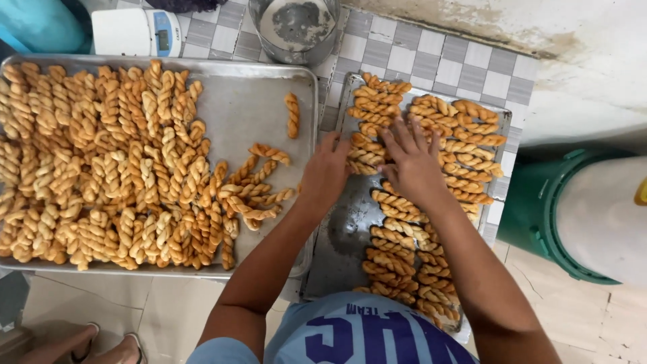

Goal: Arranging twisted pastries from a large tray into neat rows on a smaller tray.

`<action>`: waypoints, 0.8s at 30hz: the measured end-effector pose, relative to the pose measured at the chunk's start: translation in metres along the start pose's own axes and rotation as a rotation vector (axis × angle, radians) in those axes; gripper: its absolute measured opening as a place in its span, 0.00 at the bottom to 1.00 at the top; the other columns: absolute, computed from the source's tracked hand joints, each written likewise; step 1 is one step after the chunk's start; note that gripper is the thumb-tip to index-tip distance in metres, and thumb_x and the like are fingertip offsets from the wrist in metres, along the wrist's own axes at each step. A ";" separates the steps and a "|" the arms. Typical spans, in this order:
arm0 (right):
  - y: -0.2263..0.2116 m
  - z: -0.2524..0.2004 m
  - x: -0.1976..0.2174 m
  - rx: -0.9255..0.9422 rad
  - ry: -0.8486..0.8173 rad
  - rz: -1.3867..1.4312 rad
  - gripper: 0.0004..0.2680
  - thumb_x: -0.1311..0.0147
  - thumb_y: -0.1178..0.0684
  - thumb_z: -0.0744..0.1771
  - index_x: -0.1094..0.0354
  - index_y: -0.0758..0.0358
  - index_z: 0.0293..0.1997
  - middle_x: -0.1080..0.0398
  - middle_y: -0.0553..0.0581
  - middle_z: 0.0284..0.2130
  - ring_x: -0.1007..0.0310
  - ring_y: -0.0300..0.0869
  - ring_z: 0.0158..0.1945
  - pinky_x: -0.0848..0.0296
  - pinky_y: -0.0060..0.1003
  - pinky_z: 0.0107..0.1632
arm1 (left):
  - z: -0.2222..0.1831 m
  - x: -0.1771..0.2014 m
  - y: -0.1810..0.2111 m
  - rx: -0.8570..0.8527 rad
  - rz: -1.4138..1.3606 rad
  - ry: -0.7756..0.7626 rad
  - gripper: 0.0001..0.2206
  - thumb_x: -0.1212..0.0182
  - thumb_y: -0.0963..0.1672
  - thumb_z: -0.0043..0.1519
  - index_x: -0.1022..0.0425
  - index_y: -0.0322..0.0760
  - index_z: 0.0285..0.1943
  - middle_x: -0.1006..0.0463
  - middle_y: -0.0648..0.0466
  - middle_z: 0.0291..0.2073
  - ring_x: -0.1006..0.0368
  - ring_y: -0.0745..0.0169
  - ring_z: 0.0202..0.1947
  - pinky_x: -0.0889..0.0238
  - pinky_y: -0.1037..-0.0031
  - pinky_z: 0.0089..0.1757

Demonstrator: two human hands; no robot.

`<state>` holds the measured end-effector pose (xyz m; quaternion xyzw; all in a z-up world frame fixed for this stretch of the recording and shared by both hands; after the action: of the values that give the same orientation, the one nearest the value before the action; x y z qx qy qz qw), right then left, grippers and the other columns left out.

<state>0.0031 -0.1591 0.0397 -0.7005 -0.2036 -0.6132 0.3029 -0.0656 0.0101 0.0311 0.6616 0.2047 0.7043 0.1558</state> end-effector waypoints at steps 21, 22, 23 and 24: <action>-0.026 -0.033 -0.026 0.040 -0.019 -0.038 0.31 0.63 0.30 0.62 0.64 0.55 0.69 0.69 0.62 0.68 0.75 0.59 0.69 0.75 0.70 0.59 | -0.022 0.010 -0.005 -0.103 -0.233 0.451 0.26 0.46 0.47 0.61 0.47 0.33 0.67 0.36 0.40 0.55 0.39 0.40 0.55 0.43 0.58 0.54; -0.035 -0.037 -0.019 0.066 0.012 -0.091 0.31 0.56 0.31 0.60 0.57 0.55 0.68 0.64 0.62 0.68 0.70 0.60 0.69 0.68 0.71 0.59 | -0.014 0.019 -0.014 -0.014 -0.150 0.538 0.23 0.47 0.46 0.62 0.42 0.41 0.66 0.32 0.47 0.54 0.34 0.44 0.51 0.37 0.58 0.48; -0.038 -0.033 -0.027 0.072 0.010 -0.091 0.31 0.56 0.31 0.60 0.57 0.55 0.68 0.64 0.62 0.68 0.70 0.60 0.69 0.68 0.71 0.59 | -0.001 0.014 -0.035 -0.008 -0.149 0.540 0.23 0.47 0.46 0.62 0.42 0.41 0.66 0.32 0.47 0.54 0.34 0.44 0.51 0.37 0.58 0.48; -0.044 -0.032 -0.034 0.179 0.085 -0.111 0.29 0.53 0.33 0.59 0.50 0.54 0.64 0.56 0.61 0.65 0.61 0.60 0.66 0.63 0.72 0.57 | 0.011 0.009 -0.057 0.075 -0.007 0.520 0.23 0.42 0.47 0.57 0.38 0.40 0.62 0.32 0.45 0.49 0.32 0.43 0.46 0.34 0.57 0.42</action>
<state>-0.0547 -0.1451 0.0159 -0.6319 -0.2830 -0.6375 0.3379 -0.0578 0.0644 0.0109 0.4629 0.2660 0.8421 0.0757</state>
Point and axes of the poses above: each hand's wrist, its own z-axis towards the middle knuckle, its own x-axis out of the back of the hand, y = z × x, the point moved 2 cm from there along z, towards the middle knuckle
